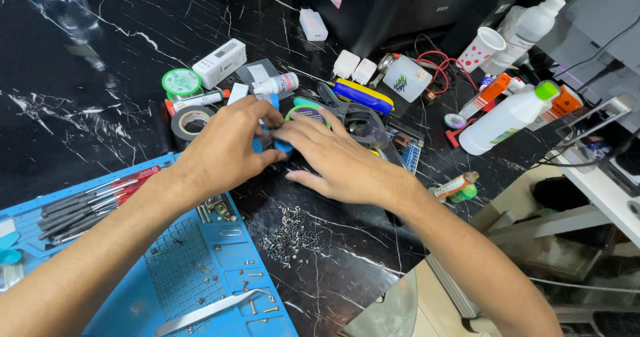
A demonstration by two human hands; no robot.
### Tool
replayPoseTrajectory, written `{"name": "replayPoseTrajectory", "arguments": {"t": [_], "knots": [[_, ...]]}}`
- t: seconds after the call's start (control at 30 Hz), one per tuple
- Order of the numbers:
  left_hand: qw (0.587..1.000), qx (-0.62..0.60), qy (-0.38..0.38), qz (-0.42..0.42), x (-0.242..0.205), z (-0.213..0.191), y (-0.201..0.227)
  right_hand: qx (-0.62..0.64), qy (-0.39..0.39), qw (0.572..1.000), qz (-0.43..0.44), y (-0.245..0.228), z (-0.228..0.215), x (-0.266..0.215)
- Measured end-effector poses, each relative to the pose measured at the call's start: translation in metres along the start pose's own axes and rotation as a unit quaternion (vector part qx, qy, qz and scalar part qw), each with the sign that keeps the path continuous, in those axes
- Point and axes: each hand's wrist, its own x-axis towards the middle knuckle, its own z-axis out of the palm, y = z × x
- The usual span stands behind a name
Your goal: The person organizes various items on a black marble countertop, including a blue tool kit, bottles, tubes, and a roll of tape. They move the items around, pick them up, and place them in different positions on the surface.
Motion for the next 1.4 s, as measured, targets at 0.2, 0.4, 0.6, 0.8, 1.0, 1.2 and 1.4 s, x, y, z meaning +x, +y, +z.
{"name": "replayPoseTrajectory", "arguments": {"t": [0.2,0.4,0.6,0.8,1.0,1.2,1.4], "knots": [[1.0,0.011,-0.02,-0.017,0.003,-0.003,0.017,0.009,0.039,0.989,0.14,-0.001,-0.031,-0.015],[0.998,0.047,-0.028,0.01,0.01,0.006,0.005,0.001,0.016,0.9,0.435,0.063,-0.096,-0.018],[0.998,0.019,0.016,0.065,0.023,0.014,0.016,-0.079,-0.111,0.858,0.495,0.207,-0.085,-0.001],[0.994,-0.03,0.034,0.1,0.046,0.033,0.028,-0.057,-0.052,0.863,0.5,0.239,-0.053,-0.008],[0.993,-0.054,0.035,0.098,0.054,0.035,0.049,-0.076,0.055,0.878,0.47,0.254,-0.05,-0.018],[0.987,-0.101,0.059,0.108,0.043,0.026,0.061,0.208,0.187,0.891,0.357,0.087,-0.098,-0.037],[0.957,-0.213,0.107,0.167,0.02,0.014,0.076,0.5,0.179,0.84,0.112,0.029,-0.072,-0.029]]}}
